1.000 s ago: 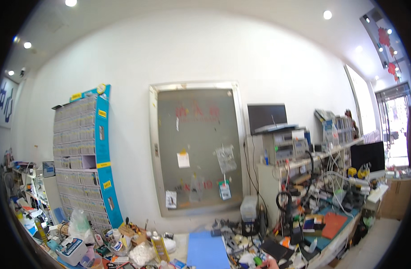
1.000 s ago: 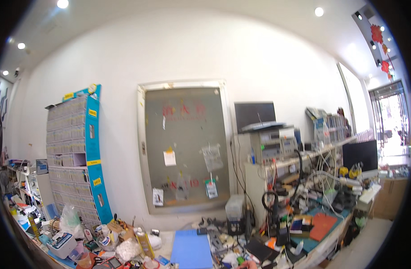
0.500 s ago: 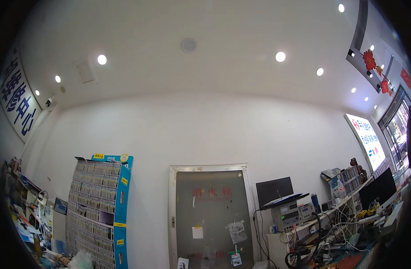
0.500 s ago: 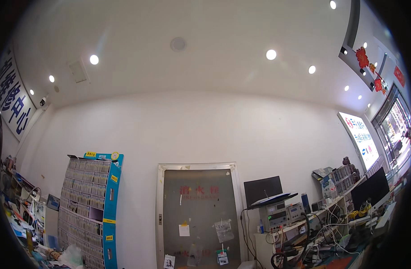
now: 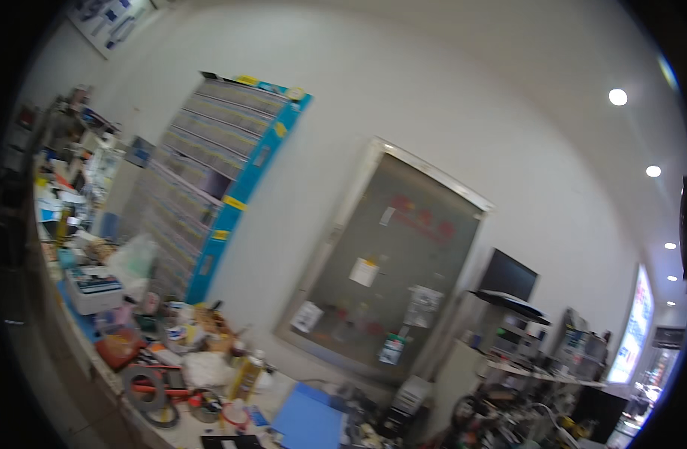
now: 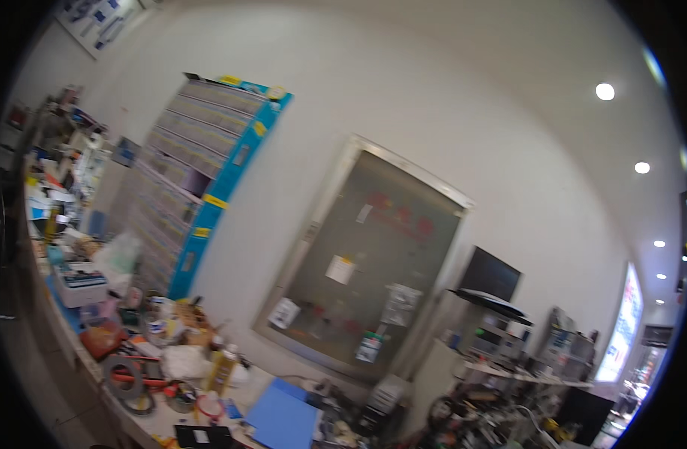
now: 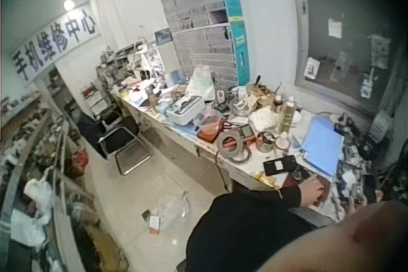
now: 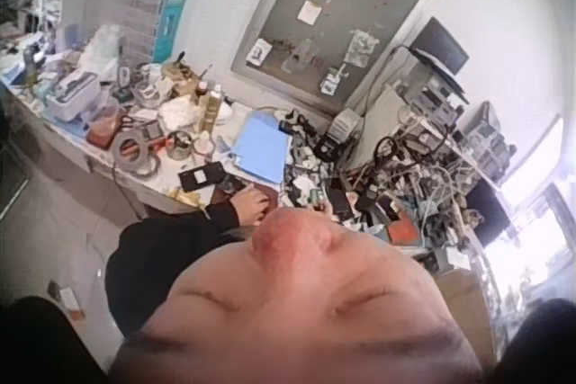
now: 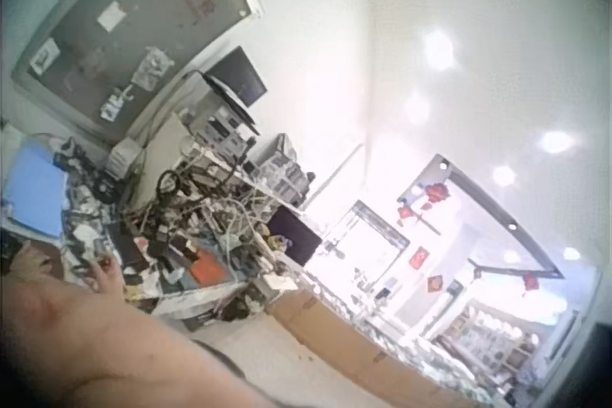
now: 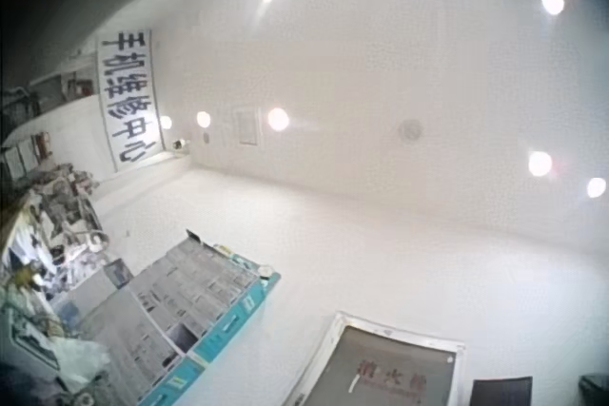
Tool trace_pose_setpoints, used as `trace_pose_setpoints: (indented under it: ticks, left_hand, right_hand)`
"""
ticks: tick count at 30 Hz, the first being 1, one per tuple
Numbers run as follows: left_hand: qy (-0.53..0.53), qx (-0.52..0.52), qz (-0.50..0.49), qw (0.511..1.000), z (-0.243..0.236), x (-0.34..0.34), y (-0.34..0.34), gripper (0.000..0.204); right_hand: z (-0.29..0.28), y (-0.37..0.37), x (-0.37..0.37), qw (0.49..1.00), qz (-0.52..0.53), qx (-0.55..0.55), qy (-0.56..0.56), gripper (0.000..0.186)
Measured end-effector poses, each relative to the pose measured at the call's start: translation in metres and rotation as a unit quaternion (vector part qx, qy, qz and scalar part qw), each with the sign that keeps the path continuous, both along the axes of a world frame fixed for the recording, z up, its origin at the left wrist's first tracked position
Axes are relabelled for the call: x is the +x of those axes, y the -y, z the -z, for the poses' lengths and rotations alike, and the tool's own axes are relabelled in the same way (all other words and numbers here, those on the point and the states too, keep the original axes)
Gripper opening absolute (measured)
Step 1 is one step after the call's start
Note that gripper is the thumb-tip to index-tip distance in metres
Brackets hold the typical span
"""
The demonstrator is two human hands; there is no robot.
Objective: The person disassembles a smartphone using a screwdriver and tweezers, removes the back cover, and manipulates internal components. They then reconnect a cable and test the device by powering it on.
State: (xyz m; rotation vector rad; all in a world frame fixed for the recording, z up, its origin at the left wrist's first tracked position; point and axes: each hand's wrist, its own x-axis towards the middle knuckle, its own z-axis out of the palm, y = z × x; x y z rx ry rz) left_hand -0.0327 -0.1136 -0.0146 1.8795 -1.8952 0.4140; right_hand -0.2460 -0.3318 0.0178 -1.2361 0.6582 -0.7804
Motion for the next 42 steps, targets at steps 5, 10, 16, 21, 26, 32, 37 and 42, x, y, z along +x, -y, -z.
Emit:
trace_pose_setpoints:
  ticks: [5,10,16,21,26,32,37,42]
  left_hand:
    - [-0.017,-0.044,0.0,0.999,-0.023,-0.003,0.001,0.047]
    - [0.005,-0.077,0.027,0.997,-0.035,0.005,0.007,0.046]
    - [0.018,-0.02,-0.007,1.0,-0.046,0.005,-0.024,0.055]
    - [0.0,0.02,-0.023,1.0,-0.049,0.009,-0.023,0.057]
    - [-0.026,-0.022,-0.048,0.998,-0.05,-0.009,-0.019,0.058]
    - [-0.065,-0.068,-0.027,0.995,-0.058,-0.036,-0.01,0.043]
    - [0.069,-0.062,-0.071,0.993,-0.061,-0.018,-0.014,0.038]
    - [-0.041,0.006,-0.002,0.999,-0.063,-0.007,-0.021,0.051]
  right_hand:
    - [0.013,0.037,0.01,0.975,-0.05,-0.215,0.035,0.045]
    - [0.012,0.013,0.028,0.986,0.049,-0.124,0.102,0.054]
    - [-0.027,-0.046,0.032,0.986,-0.009,-0.158,0.057,0.035]
    - [-0.032,-0.041,0.059,0.982,-0.02,-0.151,0.111,0.038]
    - [-0.023,-0.02,0.047,0.987,-0.068,-0.066,0.127,0.031]
    - [-0.042,-0.021,0.028,0.98,-0.037,-0.187,0.059,0.029]
    - [-0.045,-0.028,0.06,0.985,-0.008,-0.165,0.039,0.019]
    - [-0.034,-0.037,0.083,0.971,-0.062,-0.201,0.113,0.032]
